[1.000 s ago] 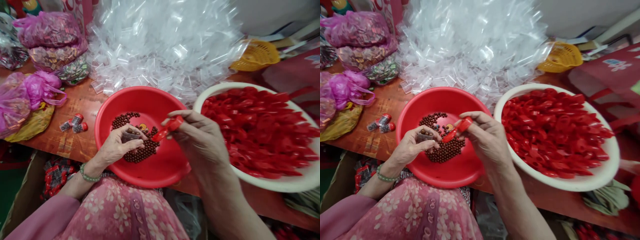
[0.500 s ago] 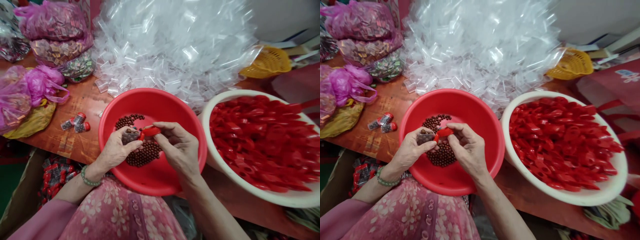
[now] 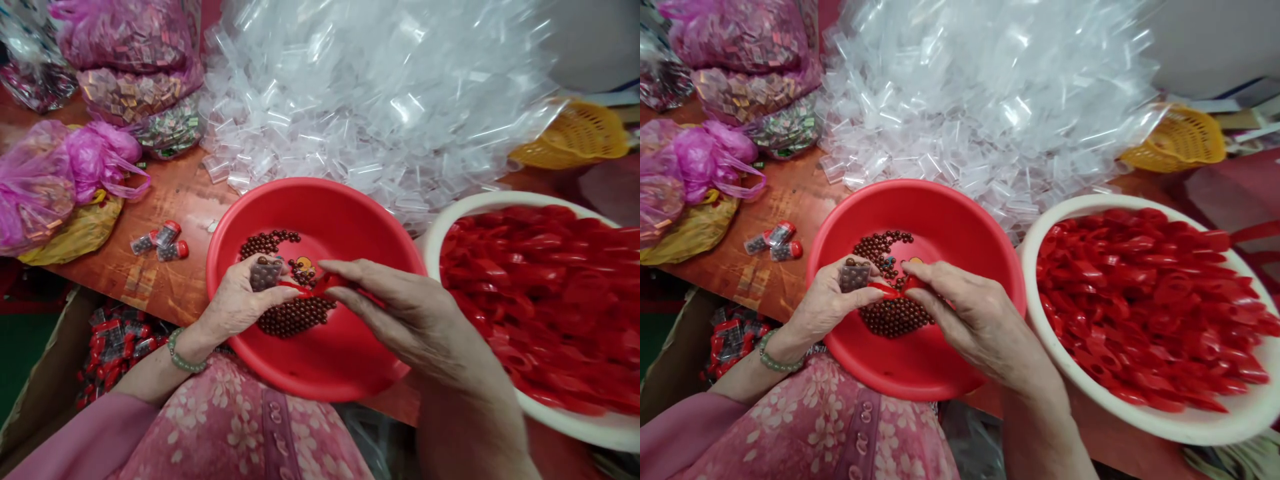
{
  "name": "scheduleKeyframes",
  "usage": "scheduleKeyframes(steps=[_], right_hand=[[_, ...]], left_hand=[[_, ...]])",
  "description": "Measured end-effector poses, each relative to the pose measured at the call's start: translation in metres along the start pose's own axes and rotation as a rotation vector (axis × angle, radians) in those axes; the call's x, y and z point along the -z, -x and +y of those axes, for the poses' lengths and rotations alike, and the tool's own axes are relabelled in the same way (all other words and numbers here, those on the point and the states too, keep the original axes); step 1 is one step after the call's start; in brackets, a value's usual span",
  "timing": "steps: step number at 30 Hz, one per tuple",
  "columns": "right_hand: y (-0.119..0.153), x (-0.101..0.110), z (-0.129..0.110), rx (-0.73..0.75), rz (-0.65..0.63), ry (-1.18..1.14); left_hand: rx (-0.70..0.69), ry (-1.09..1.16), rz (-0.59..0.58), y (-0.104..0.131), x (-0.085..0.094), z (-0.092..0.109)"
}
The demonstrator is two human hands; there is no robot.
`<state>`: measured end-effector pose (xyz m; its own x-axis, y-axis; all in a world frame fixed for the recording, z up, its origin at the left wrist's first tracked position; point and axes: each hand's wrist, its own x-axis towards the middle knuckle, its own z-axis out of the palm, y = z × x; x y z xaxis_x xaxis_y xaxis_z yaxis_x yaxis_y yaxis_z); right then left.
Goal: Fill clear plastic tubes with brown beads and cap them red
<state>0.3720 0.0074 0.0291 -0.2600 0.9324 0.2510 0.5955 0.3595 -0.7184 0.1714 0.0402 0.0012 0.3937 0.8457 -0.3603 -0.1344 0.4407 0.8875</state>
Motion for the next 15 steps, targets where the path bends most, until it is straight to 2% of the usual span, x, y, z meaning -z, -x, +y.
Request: scheduleKeyframes(steps=[3, 7, 11, 15], right_hand=[[-0.004, 0.009, -0.005, 0.112, -0.179, 0.114], [-0.008, 0.006, -0.011, 0.162, -0.304, 0.12], [-0.008, -0.002, -0.013, 0.16, -0.304, 0.018], [0.002, -0.008, -0.011, 0.056, -0.268, -0.066]], left_hand=[[0.021, 0.04, -0.051, 0.0, 0.0, 0.0], [0.019, 0.097, -0.097, 0.001, -0.001, 0.0], [0.045, 0.124, -0.102, 0.002, 0.0, -0.003], [0.04, 0.136, -0.146, 0.002, 0.002, -0.005]])
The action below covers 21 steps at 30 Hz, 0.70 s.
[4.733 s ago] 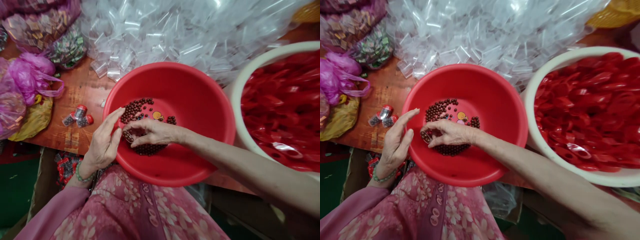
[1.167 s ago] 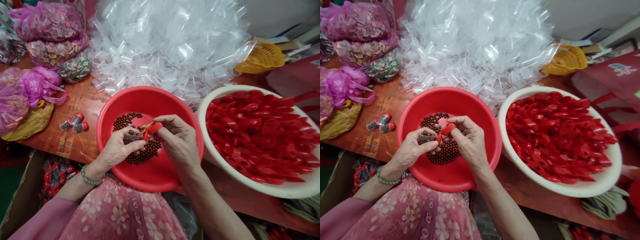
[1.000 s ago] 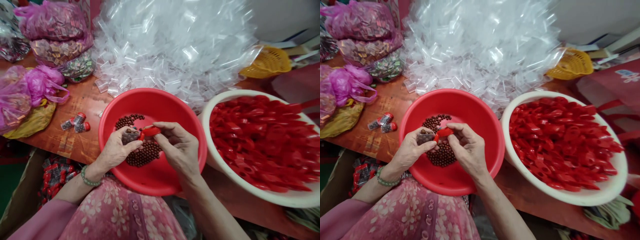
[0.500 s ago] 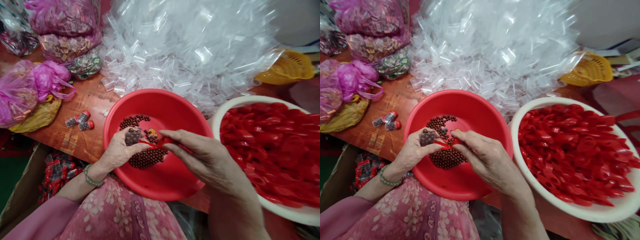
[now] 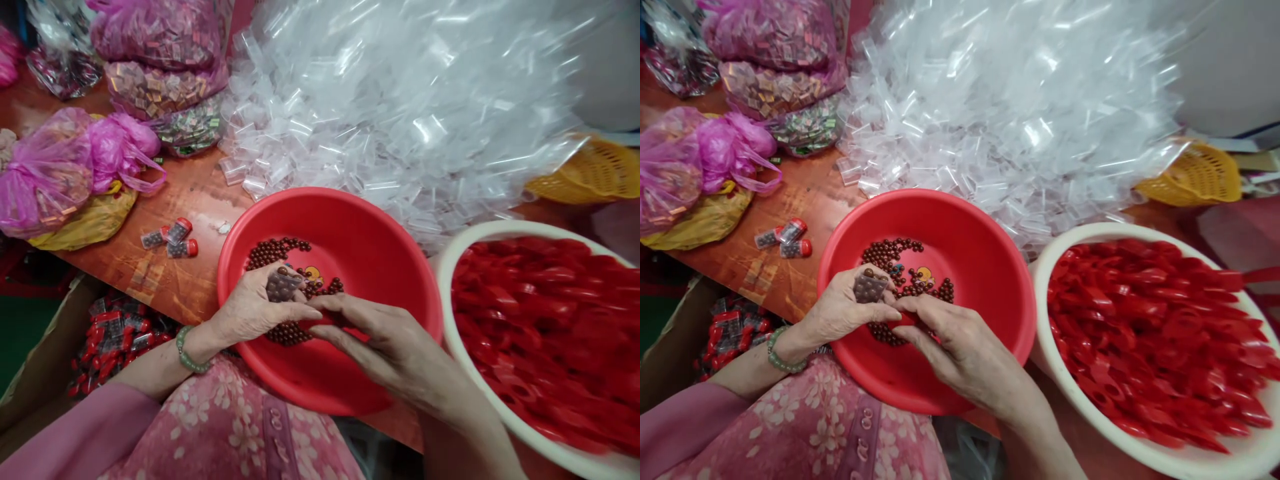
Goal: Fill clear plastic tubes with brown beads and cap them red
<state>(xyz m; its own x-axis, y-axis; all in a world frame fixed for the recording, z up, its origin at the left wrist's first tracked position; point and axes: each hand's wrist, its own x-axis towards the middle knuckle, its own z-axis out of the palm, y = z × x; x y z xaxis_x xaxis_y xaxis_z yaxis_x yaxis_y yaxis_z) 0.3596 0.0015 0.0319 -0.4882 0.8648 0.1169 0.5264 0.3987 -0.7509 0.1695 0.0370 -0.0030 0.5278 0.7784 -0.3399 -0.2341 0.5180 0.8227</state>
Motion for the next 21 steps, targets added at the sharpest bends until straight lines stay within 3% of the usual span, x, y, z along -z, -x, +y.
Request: scheduleKeyframes(steps=[2, 7, 9, 16, 21], right_hand=[[0.004, -0.003, 0.002, -0.082, 0.108, -0.063], [-0.005, -0.008, 0.007, -0.247, 0.593, -0.331], [-0.015, -0.011, 0.008, -0.208, 0.603, -0.347], [-0.027, -0.018, 0.017, -0.171, 0.442, -0.291], [-0.02, -0.013, 0.019, -0.213, 0.511, -0.292]], left_hand=[[-0.018, -0.007, 0.011, 0.0, 0.001, 0.001], [-0.001, -0.087, -0.046, 0.0, 0.001, 0.003], [0.026, -0.115, -0.091, 0.0, 0.002, 0.002], [0.054, -0.059, -0.157, -0.001, 0.003, 0.002], [0.043, -0.087, -0.152, -0.002, 0.004, 0.001]])
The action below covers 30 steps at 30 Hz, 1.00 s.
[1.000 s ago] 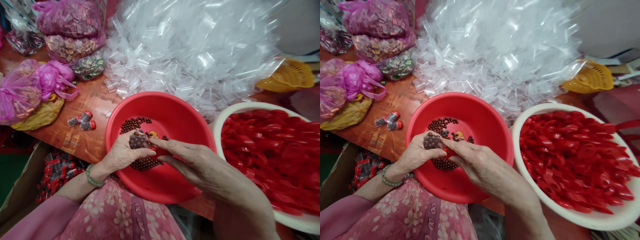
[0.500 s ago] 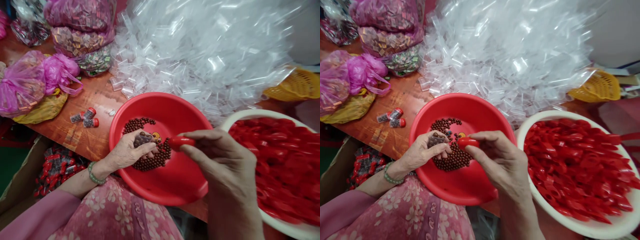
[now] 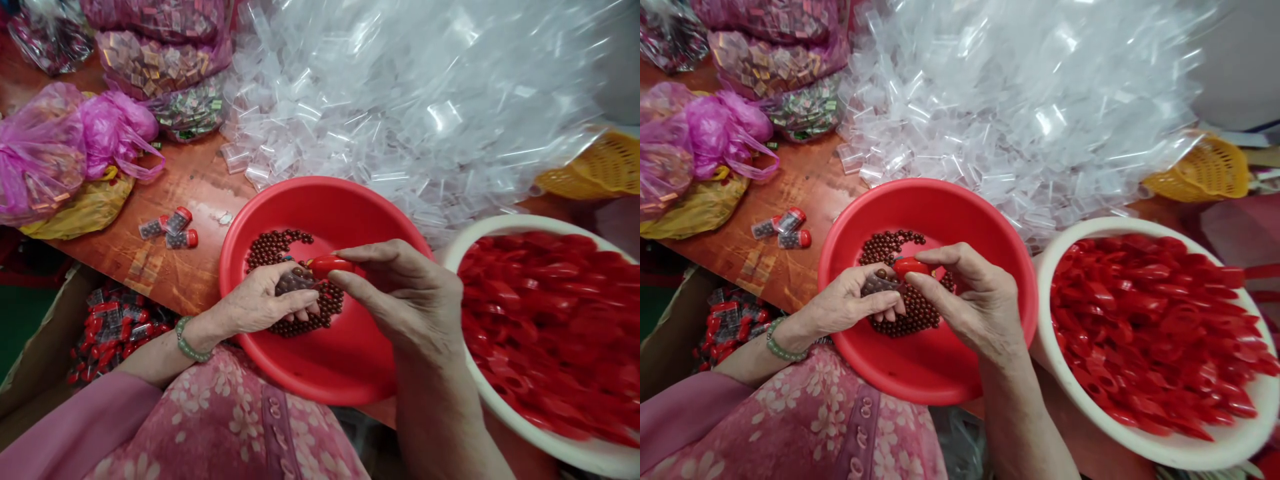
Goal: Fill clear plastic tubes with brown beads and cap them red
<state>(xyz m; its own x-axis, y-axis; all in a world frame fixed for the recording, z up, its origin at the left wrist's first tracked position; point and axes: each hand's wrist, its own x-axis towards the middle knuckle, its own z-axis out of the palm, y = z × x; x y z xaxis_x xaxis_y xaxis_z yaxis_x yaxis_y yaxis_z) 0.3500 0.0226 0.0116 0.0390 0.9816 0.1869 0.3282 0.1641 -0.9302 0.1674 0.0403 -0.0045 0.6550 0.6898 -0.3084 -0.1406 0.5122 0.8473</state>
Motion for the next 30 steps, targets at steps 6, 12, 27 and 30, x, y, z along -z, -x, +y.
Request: scheduleKeyframes(steps=[6, 12, 27, 30], right_hand=[[-0.002, -0.008, -0.002, 0.014, 0.003, -0.005], [0.002, 0.004, 0.002, 0.058, -0.014, 0.1], [0.005, -0.023, 0.002, 0.048, 0.049, 0.055], [0.007, -0.024, 0.002, 0.027, 0.057, 0.041]], left_hand=[[0.016, 0.031, -0.016, 0.0, 0.001, -0.002], [0.053, 0.031, 0.005, -0.001, 0.001, -0.001], [0.044, 0.238, 0.041, -0.002, 0.0, 0.003], [0.045, 0.21, -0.002, -0.002, 0.002, 0.002]])
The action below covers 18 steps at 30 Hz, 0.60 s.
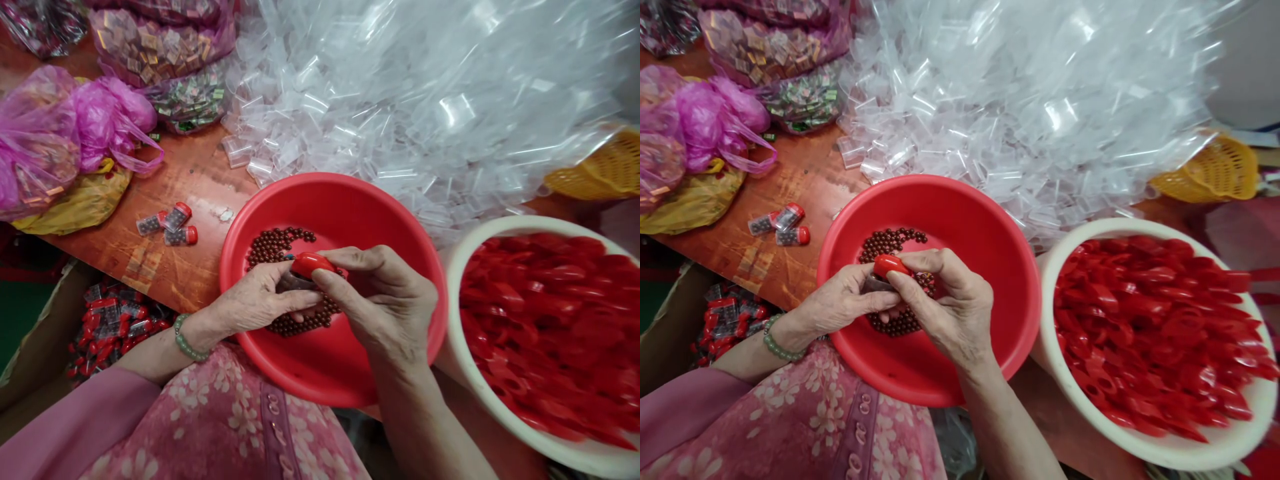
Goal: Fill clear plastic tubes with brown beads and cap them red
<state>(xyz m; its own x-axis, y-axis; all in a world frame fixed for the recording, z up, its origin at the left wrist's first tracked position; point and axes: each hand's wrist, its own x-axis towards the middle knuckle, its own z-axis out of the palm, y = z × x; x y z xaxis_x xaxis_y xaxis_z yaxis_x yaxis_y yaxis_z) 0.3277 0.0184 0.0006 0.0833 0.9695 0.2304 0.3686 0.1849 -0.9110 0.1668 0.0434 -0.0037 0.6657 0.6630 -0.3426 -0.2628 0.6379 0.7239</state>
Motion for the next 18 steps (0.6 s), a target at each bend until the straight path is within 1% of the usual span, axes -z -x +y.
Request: scheduleKeyframes(steps=[3, 6, 8, 11, 14, 18], right_hand=[[0.0013, -0.0021, -0.0011, 0.029, -0.005, -0.071], [0.0014, -0.0052, -0.0007, 0.053, -0.032, -0.148], [0.0017, -0.0064, 0.0009, 0.062, -0.033, -0.155], [0.0034, -0.0053, 0.0039, 0.056, -0.018, -0.09], [0.005, -0.0022, 0.004, 0.021, 0.004, 0.018], [0.0038, 0.0009, 0.0005, 0.059, -0.084, 0.016]], left_hand=[[-0.027, -0.019, -0.044, -0.0005, 0.0009, -0.0015], [-0.028, -0.057, -0.035, -0.0009, 0.0006, -0.0027], [-0.032, -0.087, -0.046, -0.0012, 0.0005, -0.0028], [-0.017, -0.086, -0.084, -0.0017, 0.001, -0.0024], [0.01, -0.06, -0.078, -0.002, 0.0017, -0.0023], [0.005, -0.078, -0.084, -0.002, 0.0027, -0.0026]])
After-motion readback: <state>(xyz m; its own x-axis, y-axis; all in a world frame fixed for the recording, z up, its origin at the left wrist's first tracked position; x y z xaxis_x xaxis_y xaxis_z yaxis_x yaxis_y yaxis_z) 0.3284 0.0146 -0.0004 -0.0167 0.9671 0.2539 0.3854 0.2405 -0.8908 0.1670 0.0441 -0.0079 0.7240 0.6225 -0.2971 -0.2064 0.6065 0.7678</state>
